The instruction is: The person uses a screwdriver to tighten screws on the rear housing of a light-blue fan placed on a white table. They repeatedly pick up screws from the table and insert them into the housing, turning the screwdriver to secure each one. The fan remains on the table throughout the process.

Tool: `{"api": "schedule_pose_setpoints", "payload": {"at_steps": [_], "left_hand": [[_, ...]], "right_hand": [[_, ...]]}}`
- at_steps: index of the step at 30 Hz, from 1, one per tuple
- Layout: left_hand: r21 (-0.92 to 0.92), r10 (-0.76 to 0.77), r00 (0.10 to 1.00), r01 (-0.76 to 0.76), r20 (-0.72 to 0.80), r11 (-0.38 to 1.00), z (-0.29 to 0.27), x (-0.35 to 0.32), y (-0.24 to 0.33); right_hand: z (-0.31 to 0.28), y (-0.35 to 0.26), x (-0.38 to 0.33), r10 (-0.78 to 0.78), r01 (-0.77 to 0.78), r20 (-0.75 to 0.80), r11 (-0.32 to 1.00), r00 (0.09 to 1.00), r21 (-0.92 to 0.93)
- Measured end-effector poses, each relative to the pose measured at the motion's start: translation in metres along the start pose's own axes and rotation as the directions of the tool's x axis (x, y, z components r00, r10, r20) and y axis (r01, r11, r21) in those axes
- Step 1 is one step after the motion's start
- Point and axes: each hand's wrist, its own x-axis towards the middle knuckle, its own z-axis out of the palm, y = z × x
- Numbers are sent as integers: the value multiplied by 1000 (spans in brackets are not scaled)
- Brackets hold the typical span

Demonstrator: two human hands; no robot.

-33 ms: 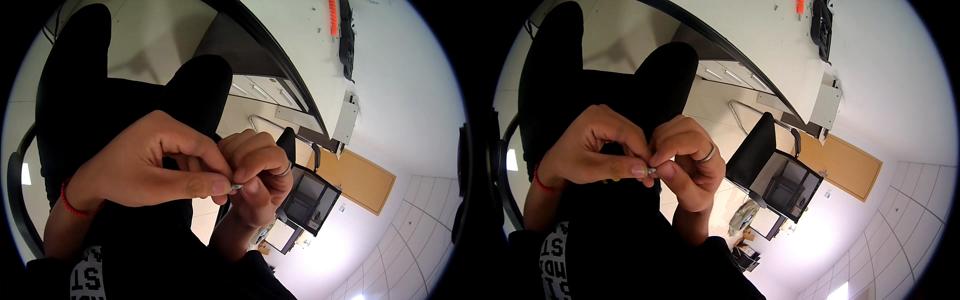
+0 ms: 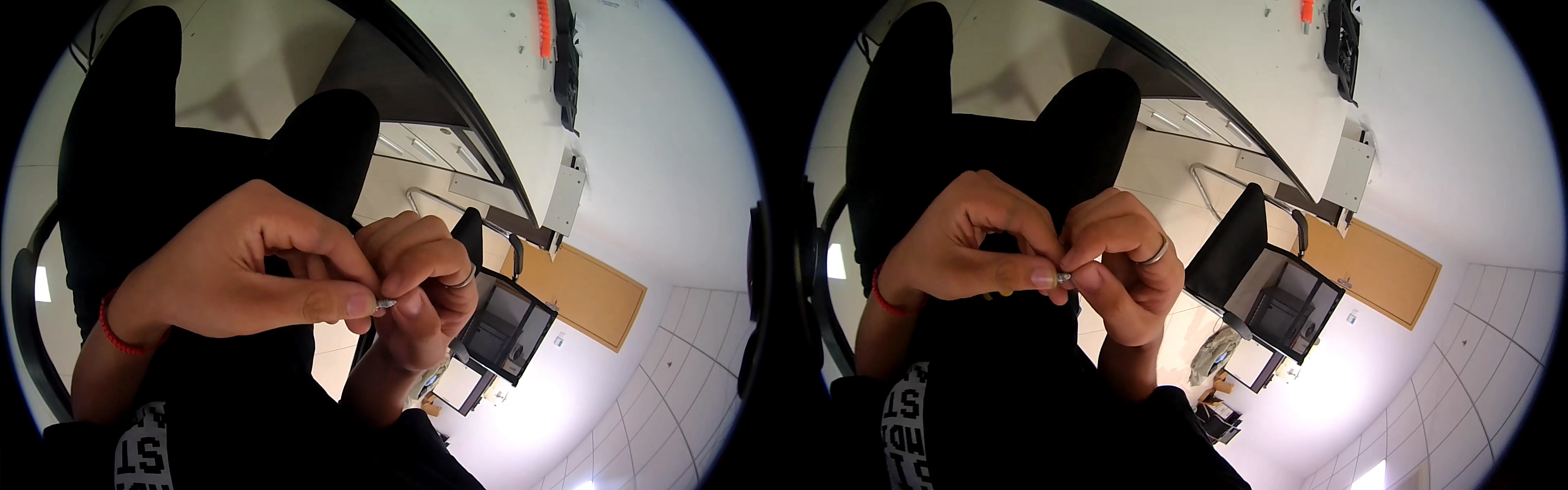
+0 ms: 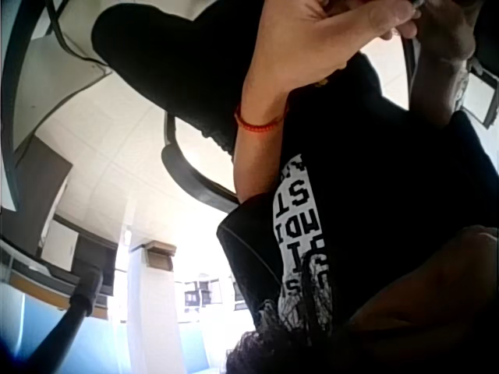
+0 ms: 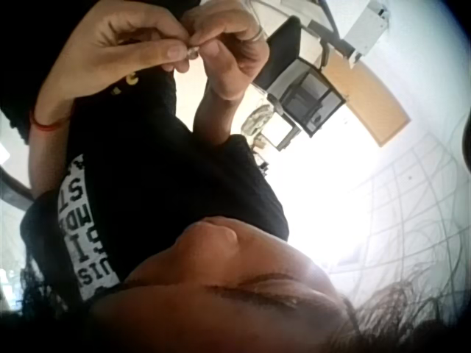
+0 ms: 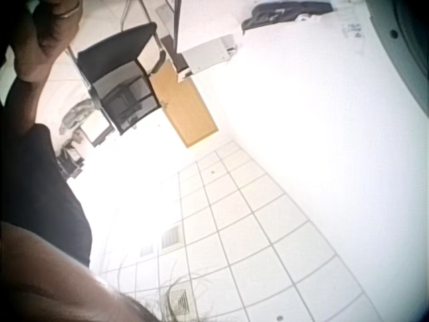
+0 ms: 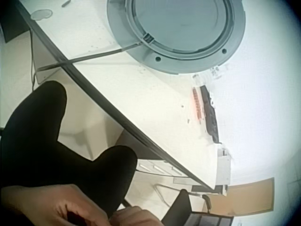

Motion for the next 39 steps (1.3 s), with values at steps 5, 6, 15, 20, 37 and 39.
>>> {"api": "schedule_pose_setpoints", "payload": {"at_steps": [5,6,15,20,37,39], "left_hand": [[15,-2,1000,3,-8,1000,-2,0,0],[28,11,1000,-10,-11,1000,-3,0,-2],[87,56,998,-55,-14,995,-5,1,-5],[95,56,997,-52,-43,994,-5,1,-6],[102,-2,997,10,-77,995,-4,1,-4],[103,-21,998,27,-59,994,-3,2,-3]], "right_hand": [[3,2,-3,-51,47,-41,994,998,-97],[5,2,-5,-55,48,-58,993,997,-110],[15,7,-13,-137,118,-178,987,975,-113],[19,4,-17,-239,130,-166,862,957,-491],[14,-3,-8,-462,316,98,423,881,-849],[16,-8,-7,-444,296,87,427,892,-855]]}}
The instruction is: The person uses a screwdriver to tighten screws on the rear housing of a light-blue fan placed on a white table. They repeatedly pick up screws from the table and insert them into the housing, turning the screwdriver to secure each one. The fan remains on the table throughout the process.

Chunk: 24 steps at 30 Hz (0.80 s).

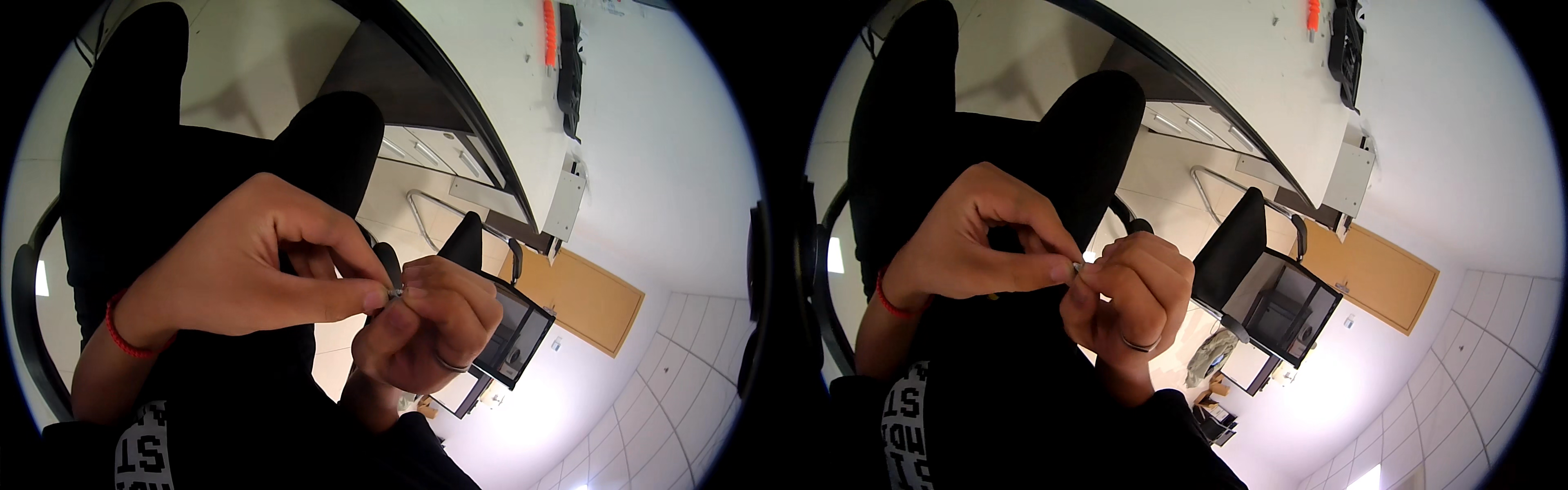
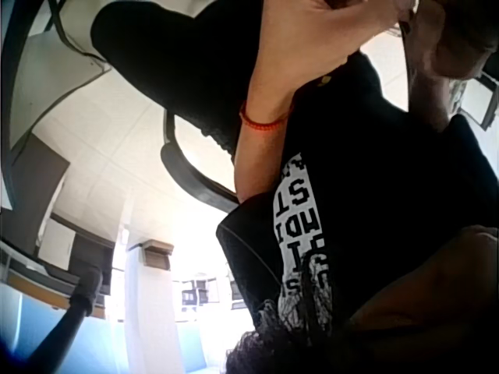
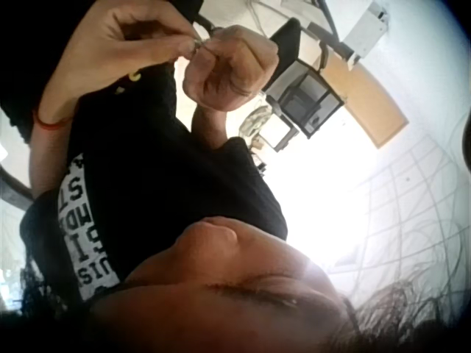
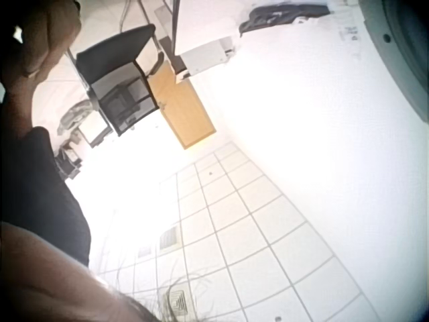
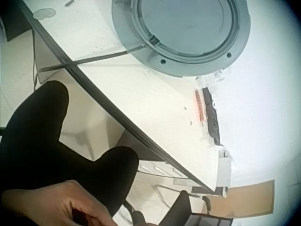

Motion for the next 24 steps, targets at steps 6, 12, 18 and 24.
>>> {"api": "schedule_pose_setpoints", "payload": {"at_steps": [6,12,18,24], "left_hand": [[40,-35,999,35,-14,999,-1,0,4],[-8,-46,997,47,59,999,2,1,7],[-23,-38,995,40,92,999,3,1,9],[-26,-17,988,21,153,999,2,0,8]], "right_hand": [[-20,-18,23,266,-278,221,960,938,23],[-40,-26,48,500,-619,464,772,731,144],[-47,-15,54,536,-805,636,540,555,246],[-47,-7,46,498,-871,716,323,489,370]]}}
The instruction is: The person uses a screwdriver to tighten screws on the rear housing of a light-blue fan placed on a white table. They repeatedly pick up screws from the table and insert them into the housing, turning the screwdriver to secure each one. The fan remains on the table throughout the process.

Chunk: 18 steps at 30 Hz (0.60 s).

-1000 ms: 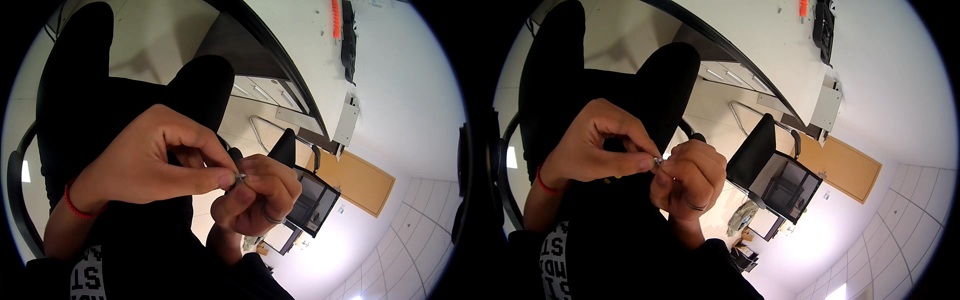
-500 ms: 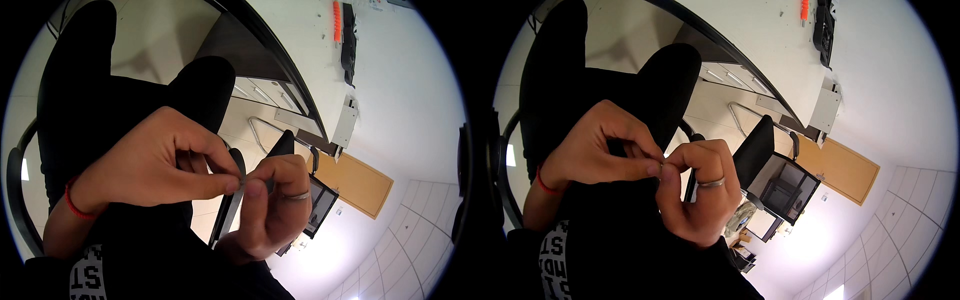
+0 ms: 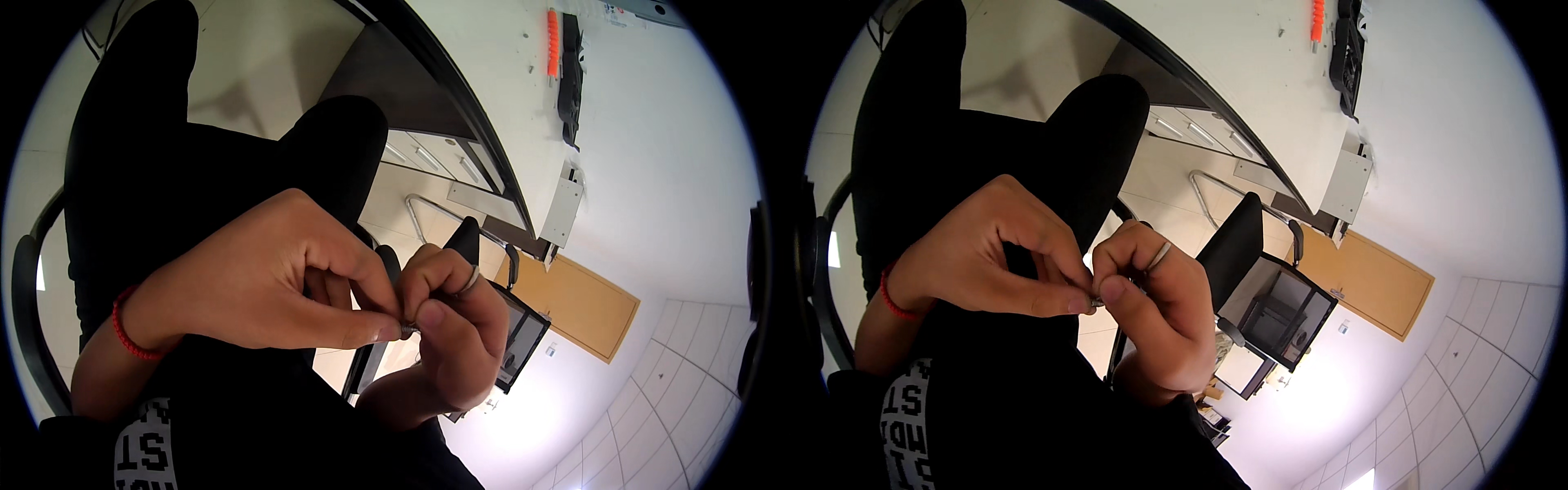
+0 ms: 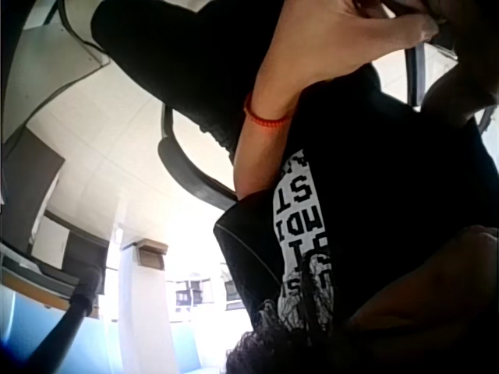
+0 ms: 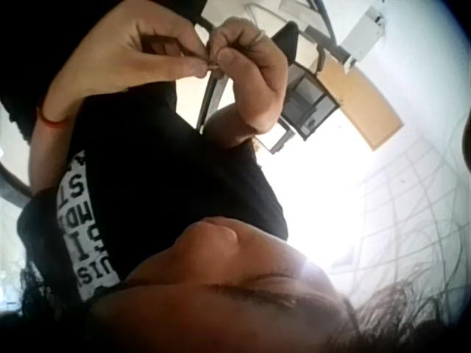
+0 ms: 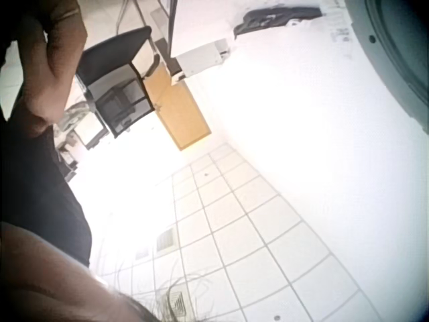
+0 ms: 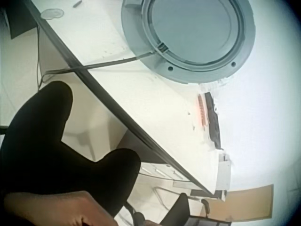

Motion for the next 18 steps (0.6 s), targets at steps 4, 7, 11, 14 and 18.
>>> {"api": "schedule_pose_setpoints", "payload": {"at_steps": [4,7,11,14,18], "left_hand": [[33,10,1000,-10,9,999,-1,-1,-1],[14,26,1000,-26,1,1000,-2,-1,-2],[16,58,998,-58,-16,998,-3,-1,-5],[20,46,998,-45,-37,999,-5,-1,-4],[23,25,997,-23,-69,999,-7,-2,-5]], "right_hand": [[2,3,-2,46,-47,8,993,999,112],[2,8,-3,44,-42,-6,985,999,167],[3,12,-5,25,-20,-24,979,999,204],[4,17,-4,-56,65,-53,978,997,196],[2,26,-2,-151,190,-161,947,975,260]]}}
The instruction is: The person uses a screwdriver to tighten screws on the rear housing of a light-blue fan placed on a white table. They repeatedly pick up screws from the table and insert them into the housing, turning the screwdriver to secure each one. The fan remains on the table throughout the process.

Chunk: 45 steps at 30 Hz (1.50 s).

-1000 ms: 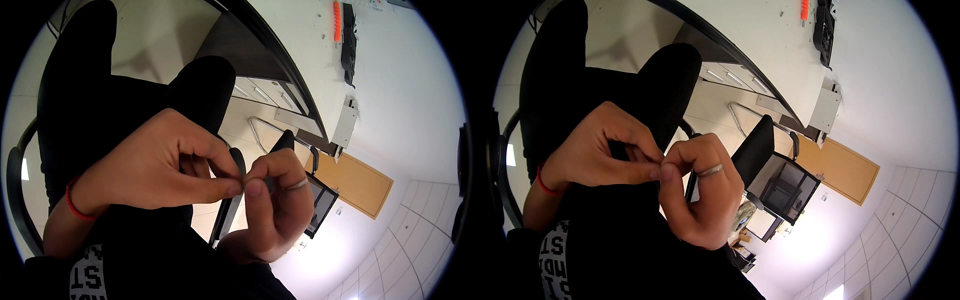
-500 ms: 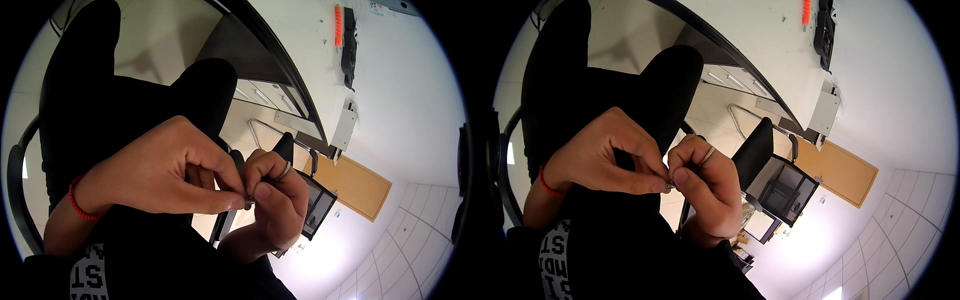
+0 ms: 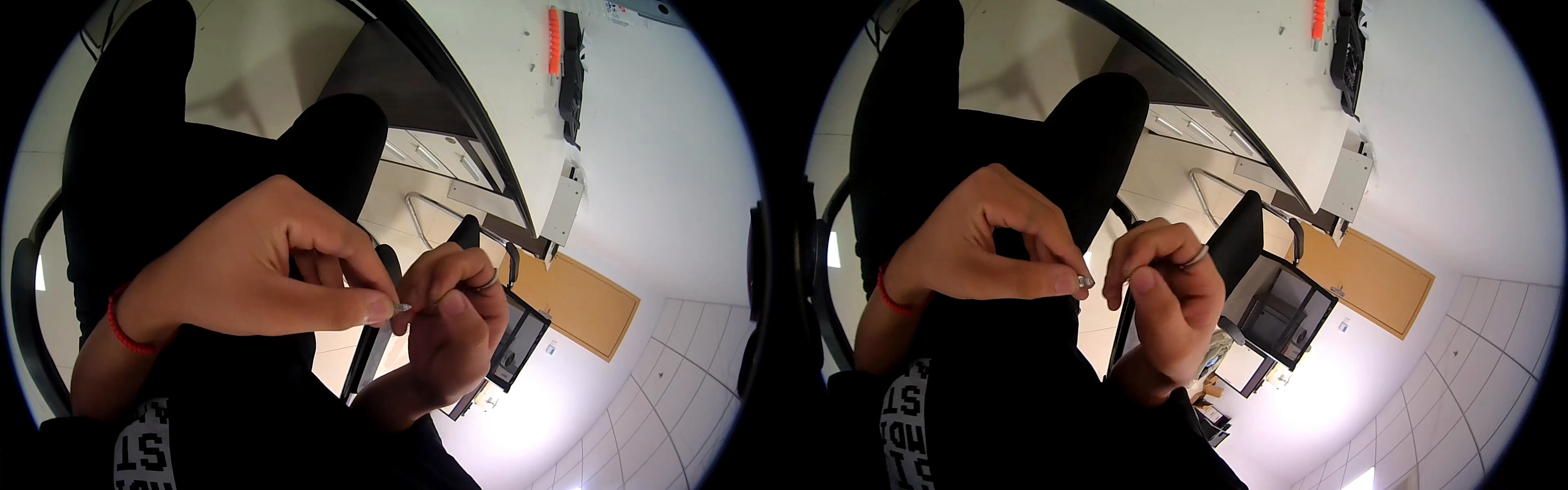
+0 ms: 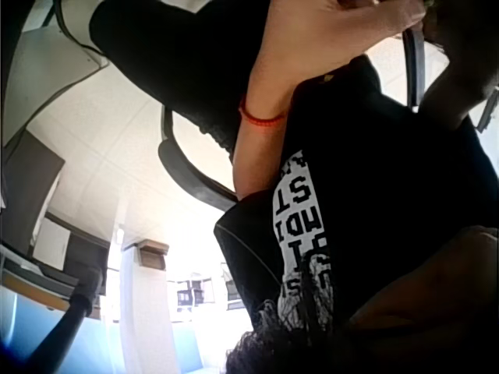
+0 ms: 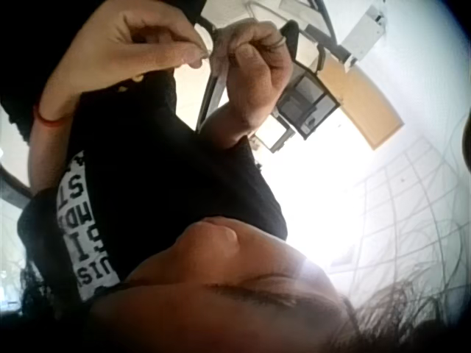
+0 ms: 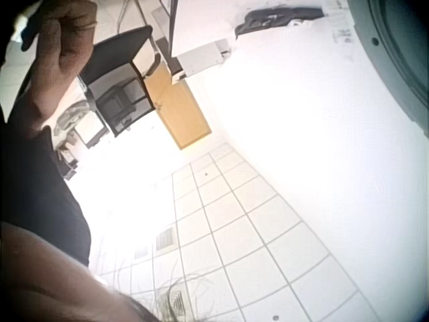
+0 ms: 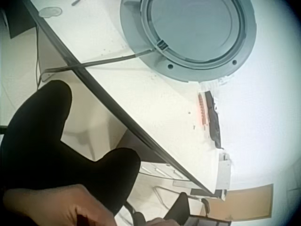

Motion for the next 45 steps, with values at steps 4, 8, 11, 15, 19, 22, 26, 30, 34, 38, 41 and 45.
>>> {"api": "schedule_pose_setpoints", "payload": {"at_steps": [4,8,11,15,19,22,26,30,34,38,41,45], "left_hand": [[1,-2,1000,2,-8,1000,-1,1,-1],[27,40,999,-39,-15,999,-4,2,-4],[37,29,999,-27,-34,999,-6,1,-3],[26,-5,999,6,-49,1000,-6,2,-2],[30,-26,998,27,-61,999,-5,2,-1],[37,-12,998,15,-59,999,-5,1,-3],[48,11,997,-7,-73,999,-6,0,-4],[21,53,996,-52,-76,998,-5,0,-7],[20,55,995,-53,-83,998,-4,0,-7],[32,46,995,-44,-83,999,-4,-1,-7],[39,50,996,-47,-75,998,-4,0,-7],[44,66,994,-63,-83,997,-5,0,-7]], "right_hand": [[-9,5,1,-85,84,-95,996,992,-11],[-22,8,2,-122,119,-172,992,977,-31],[-37,8,7,-176,125,-304,976,936,-181],[-55,23,19,-476,-61,-526,698,705,-714],[-49,25,19,-325,-115,-552,777,768,-618],[-25,37,14,-454,238,-294,799,841,-553],[-2,39,4,-325,280,-124,917,938,-284],[8,40,3,-228,225,-53,972,972,-59],[12,42,1,-156,161,-69,984,985,76],[13,41,3,-132,139,-50,978,990,155],[15,39,2,-116,123,-50,979,992,162],[16,40,4,-87,91,-35,981,996,169]]}}
